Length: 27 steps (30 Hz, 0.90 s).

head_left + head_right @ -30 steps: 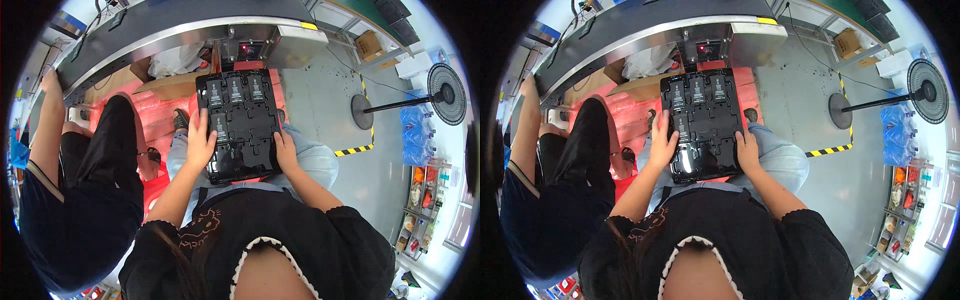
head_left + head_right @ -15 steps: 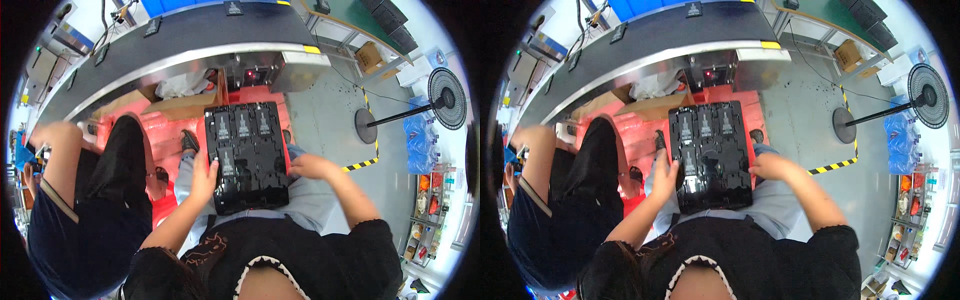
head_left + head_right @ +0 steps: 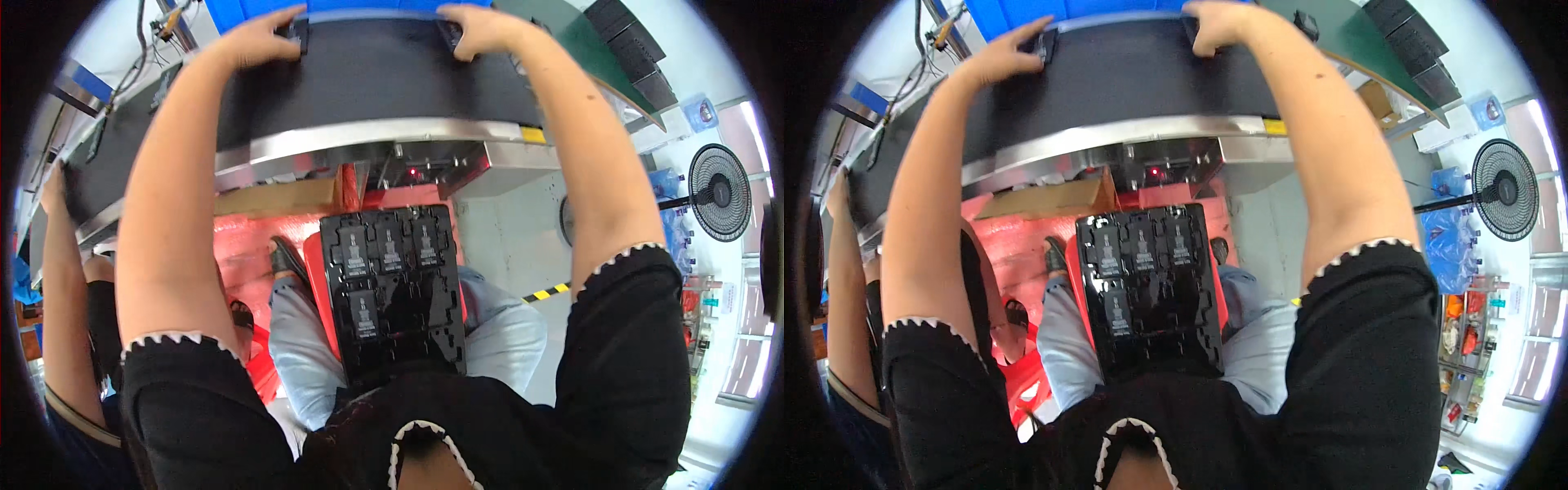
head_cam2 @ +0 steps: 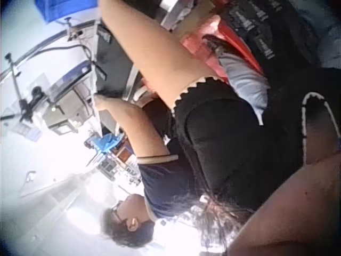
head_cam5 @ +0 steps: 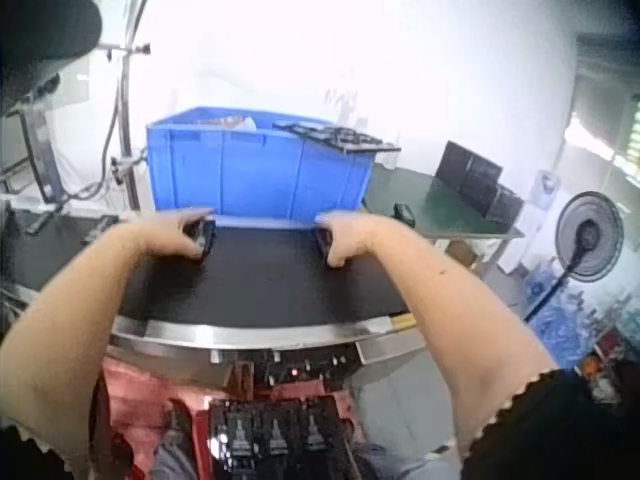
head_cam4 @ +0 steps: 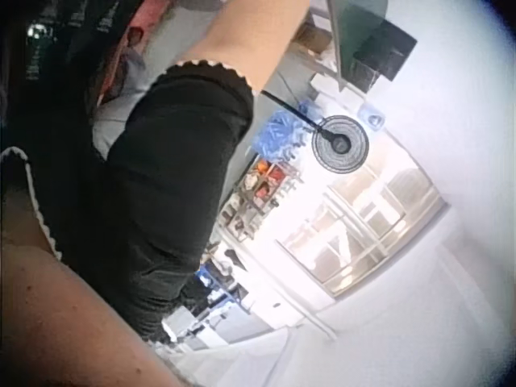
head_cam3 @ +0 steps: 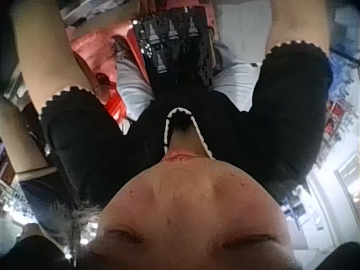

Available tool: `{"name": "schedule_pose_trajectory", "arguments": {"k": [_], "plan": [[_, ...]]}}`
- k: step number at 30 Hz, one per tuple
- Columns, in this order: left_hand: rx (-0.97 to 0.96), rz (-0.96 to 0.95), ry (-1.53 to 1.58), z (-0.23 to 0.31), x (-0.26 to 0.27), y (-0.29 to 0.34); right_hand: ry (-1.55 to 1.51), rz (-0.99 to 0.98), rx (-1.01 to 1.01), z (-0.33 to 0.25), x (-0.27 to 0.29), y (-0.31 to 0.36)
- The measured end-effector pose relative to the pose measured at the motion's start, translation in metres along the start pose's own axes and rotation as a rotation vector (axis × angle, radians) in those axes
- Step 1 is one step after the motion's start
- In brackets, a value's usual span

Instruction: The person sits on a red stool and repeatedly picks up small black electronic modules from a tray on their lap. They place each module onto a testing station or conveyor belt in front of them, then retrieve it and return it to the tray. The process is repeated continuously throughout the clip.

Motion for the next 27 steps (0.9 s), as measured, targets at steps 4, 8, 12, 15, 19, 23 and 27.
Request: {"name": "schedule_pose_trajectory", "arguments": {"k": [4,8,12,15,19,23,27], "plan": [[0.042,0.043,0.004,0.062,0.030,0.023,0.307,0.415,0.053,-0.015,-0.011,0.041],[-0.099,0.622,-0.308,0.108,0.026,0.078,-0.083,0.769,0.576,-0.055,-0.055,0.132],[-0.234,0.591,-0.158,0.176,0.010,0.178,-0.308,0.410,0.613,-0.087,-0.136,0.229],[-0.253,0.173,0.039,0.218,-0.039,0.245,-0.464,0.151,0.420,-0.066,-0.224,0.253],[-0.175,-0.053,0.141,0.258,-0.120,0.297,-0.323,0.043,0.389,-0.046,-0.296,0.263],[-0.052,-0.070,0.141,0.273,-0.165,0.307,-0.414,0.128,0.347,-0.048,-0.307,0.268],[-0.073,-0.097,0.102,0.273,-0.164,0.309,-0.357,0.206,0.270,-0.038,-0.323,0.276]]}}
Point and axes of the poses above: each hand's wrist, its own y-axis away from the middle knuckle, its own x-axis out of the back of the hand, z = x × y, the point moved 2 cm from there along -y, towards the middle knuckle, and after that the axes turned 13 degrees about -y, right-handed, at the moved point
